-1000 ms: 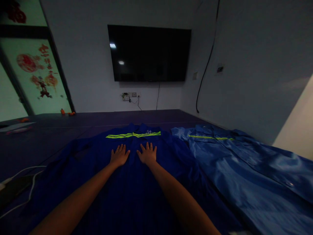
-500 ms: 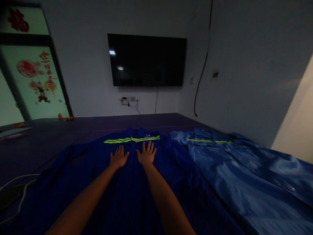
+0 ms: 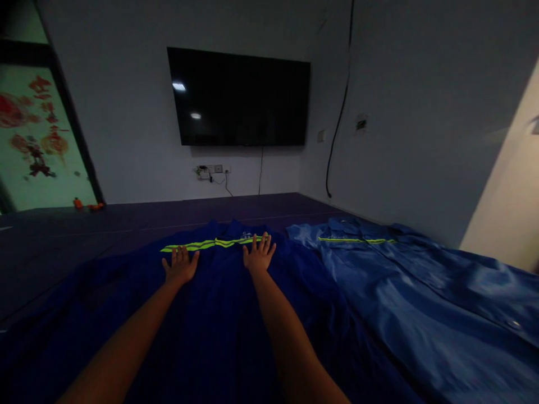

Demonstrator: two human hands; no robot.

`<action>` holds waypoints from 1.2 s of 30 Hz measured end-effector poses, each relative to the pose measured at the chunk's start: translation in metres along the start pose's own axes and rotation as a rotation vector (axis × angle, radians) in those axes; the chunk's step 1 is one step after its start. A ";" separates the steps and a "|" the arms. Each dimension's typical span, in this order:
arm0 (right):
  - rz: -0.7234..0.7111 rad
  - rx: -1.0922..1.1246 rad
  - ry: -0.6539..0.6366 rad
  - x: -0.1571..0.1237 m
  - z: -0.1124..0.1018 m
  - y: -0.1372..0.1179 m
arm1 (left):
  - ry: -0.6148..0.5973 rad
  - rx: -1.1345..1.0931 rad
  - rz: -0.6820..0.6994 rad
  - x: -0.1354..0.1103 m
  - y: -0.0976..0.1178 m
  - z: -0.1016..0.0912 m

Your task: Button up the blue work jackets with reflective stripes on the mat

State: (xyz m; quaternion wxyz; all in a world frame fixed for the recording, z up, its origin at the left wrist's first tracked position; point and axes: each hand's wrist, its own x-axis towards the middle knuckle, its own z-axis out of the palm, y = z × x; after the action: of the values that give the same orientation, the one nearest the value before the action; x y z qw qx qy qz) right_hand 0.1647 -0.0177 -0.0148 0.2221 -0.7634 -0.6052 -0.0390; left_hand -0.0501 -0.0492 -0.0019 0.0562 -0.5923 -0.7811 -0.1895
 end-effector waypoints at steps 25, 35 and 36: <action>0.109 0.025 0.235 0.102 0.013 0.024 | 0.061 -0.020 -0.313 0.113 -0.042 0.001; -0.160 0.151 0.612 0.070 -0.013 0.023 | 0.006 -0.122 -0.273 0.090 -0.049 -0.033; -0.169 0.172 0.644 0.063 -0.014 0.023 | 0.113 -0.173 -0.291 0.085 -0.049 -0.037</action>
State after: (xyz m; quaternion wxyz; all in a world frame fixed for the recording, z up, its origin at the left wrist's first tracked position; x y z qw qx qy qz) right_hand 0.2062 0.0297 0.0118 0.4612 -0.6376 -0.5663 -0.2450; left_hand -0.1263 0.0033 0.0473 0.0209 -0.4638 -0.8350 -0.2951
